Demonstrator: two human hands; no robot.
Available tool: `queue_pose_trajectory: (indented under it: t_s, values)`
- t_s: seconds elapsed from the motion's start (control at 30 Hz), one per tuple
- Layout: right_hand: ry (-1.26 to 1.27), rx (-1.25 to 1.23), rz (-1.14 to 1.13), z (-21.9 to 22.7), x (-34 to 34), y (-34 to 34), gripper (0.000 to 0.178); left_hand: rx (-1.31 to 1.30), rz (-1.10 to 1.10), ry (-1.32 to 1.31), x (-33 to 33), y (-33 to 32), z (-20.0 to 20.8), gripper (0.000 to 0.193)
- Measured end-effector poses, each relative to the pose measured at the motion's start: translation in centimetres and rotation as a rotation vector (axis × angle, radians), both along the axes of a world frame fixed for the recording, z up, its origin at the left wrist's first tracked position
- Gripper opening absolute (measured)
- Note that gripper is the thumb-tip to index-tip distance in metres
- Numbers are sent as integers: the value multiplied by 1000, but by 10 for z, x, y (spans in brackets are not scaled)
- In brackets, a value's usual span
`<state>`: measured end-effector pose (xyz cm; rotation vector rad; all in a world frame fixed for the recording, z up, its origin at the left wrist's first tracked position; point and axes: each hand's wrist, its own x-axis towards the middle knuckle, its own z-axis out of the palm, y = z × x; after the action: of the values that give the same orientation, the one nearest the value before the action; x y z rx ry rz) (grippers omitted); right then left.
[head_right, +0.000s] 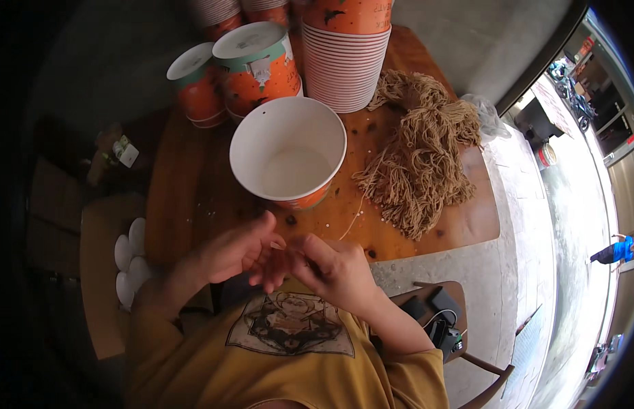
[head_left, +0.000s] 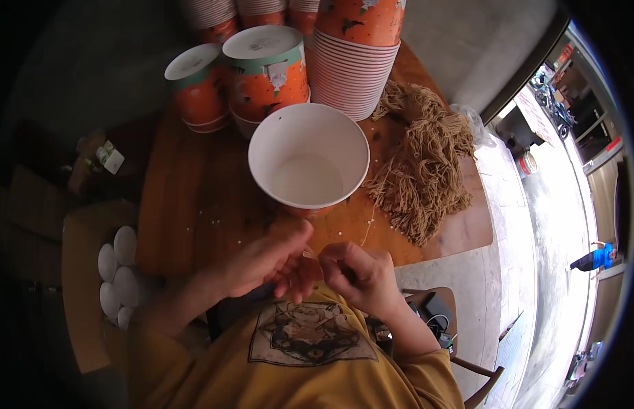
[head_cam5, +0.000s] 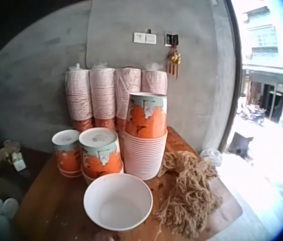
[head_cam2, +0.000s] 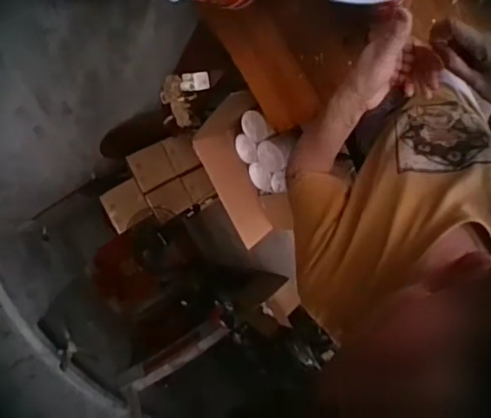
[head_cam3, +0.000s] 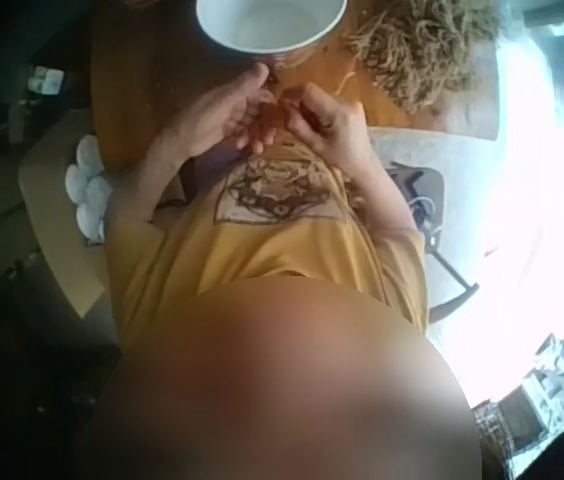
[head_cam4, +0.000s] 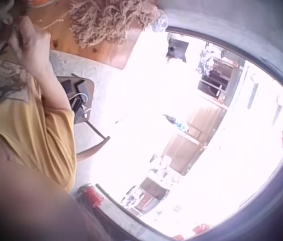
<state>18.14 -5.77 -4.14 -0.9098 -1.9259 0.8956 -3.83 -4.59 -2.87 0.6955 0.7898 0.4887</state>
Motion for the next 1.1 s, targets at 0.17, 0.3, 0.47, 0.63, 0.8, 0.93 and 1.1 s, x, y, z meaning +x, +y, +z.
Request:
queue_pose_trajectory:
  t_s: [0.17,0.3,0.47,0.63,0.8,0.93,1.1]
  values:
    - [-114,75,47,-1,6,-2,12,-14,-258,70,-3,11,1,37]
    - [-77,24,73,-4,11,-1,14,-65,-274,103,-1,9,7,30]
    - [-7,-243,157,-3,17,3,11,89,-309,217,6,6,13,24]
    - [101,-585,128,-1,20,4,9,889,-258,600,20,-6,17,19]
    - [227,-708,89,-13,21,5,7,1770,-167,832,30,-2,12,22]
    - [464,-660,55,-20,13,4,5,1683,-99,815,35,4,13,23]
    - [623,-530,-74,-24,2,10,6,1445,109,684,33,17,24,24]
